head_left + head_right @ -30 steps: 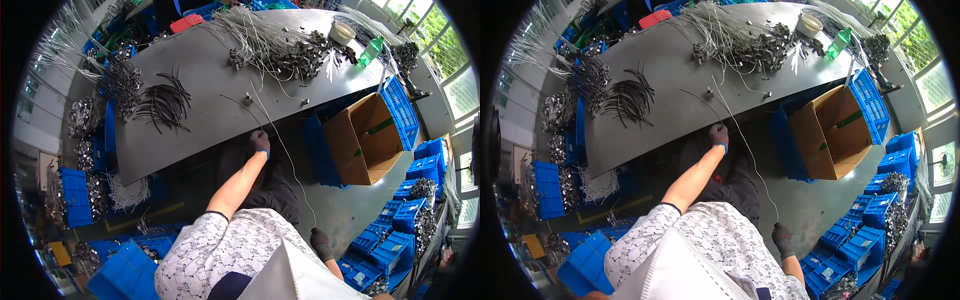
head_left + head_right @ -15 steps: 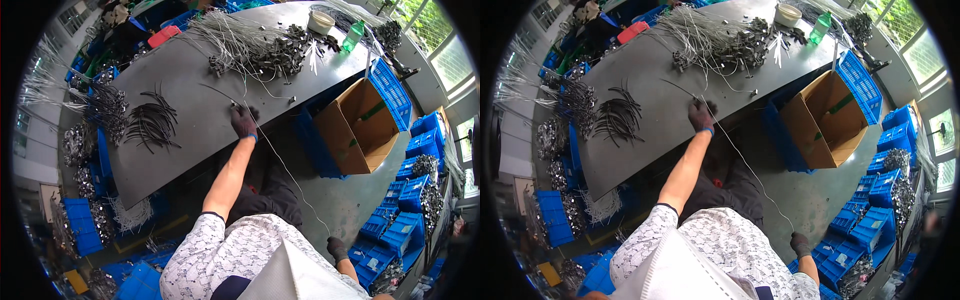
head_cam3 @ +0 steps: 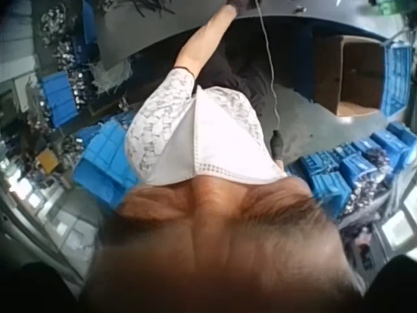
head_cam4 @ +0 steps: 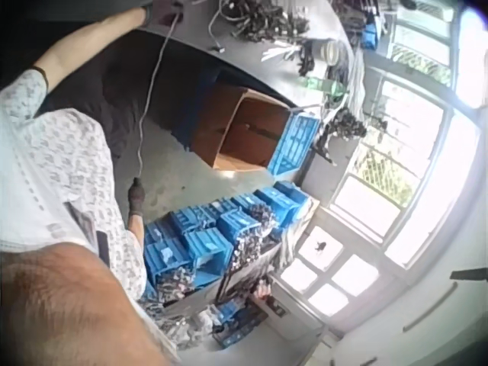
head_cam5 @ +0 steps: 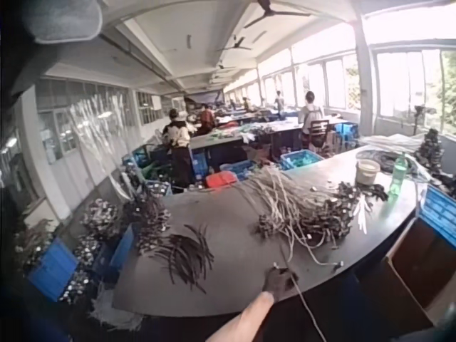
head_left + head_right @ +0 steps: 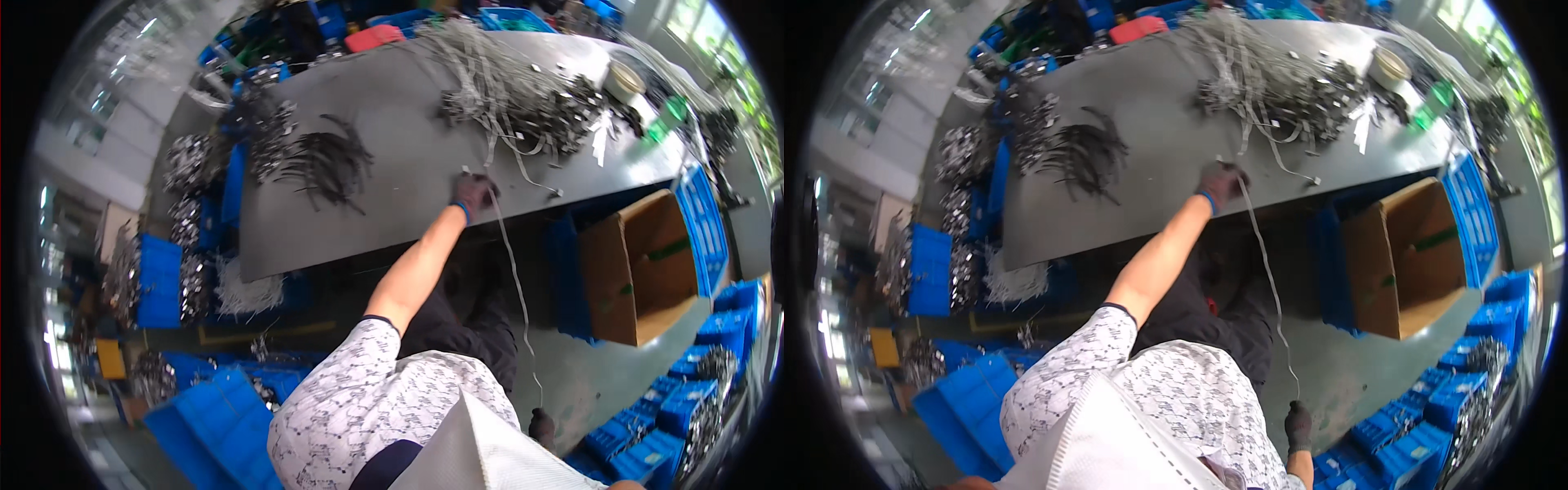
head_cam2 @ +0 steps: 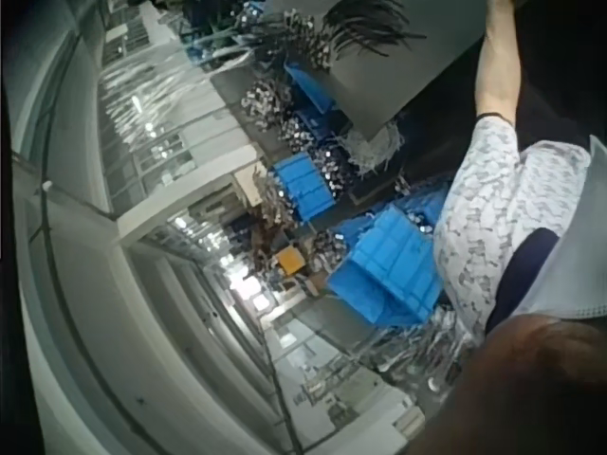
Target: Assembling electronic cable harnesses by grouping wires and attaching connectors at a manual workstation.
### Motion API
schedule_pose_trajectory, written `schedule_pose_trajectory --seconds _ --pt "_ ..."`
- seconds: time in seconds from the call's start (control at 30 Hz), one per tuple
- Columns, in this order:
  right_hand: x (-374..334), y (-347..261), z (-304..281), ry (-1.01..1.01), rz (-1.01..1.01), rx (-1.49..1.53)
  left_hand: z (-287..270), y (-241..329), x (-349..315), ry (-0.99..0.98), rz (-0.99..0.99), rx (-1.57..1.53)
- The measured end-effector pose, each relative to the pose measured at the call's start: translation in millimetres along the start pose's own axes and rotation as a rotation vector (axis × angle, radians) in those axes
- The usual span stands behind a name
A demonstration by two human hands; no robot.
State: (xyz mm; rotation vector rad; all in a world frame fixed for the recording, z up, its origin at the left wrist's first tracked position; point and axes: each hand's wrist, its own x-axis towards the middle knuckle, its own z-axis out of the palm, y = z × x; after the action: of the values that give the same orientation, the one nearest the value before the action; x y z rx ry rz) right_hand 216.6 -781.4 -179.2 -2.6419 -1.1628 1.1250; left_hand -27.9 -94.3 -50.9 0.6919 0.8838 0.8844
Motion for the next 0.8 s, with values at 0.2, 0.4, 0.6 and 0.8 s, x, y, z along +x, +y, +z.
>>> schedule_pose_trajectory --seconds 0.2,0.4,0.6,0.8 --pt "41 -34 -7 0.027 -0.099 0.032 -26 -90 -120 -0.172 -0.108 0.37" --pt "41 -173 -60 0.102 -0.293 -0.054 -16 -86 -142 -0.137 -0.131 0.287" --pt "91 -292 -102 0.307 -0.699 -0.186 -19 -15 -130 -0.086 0.124 0.17" --pt "119 -339 -117 0.198 -0.726 -0.213 -12 31 -119 -0.083 0.203 0.068"
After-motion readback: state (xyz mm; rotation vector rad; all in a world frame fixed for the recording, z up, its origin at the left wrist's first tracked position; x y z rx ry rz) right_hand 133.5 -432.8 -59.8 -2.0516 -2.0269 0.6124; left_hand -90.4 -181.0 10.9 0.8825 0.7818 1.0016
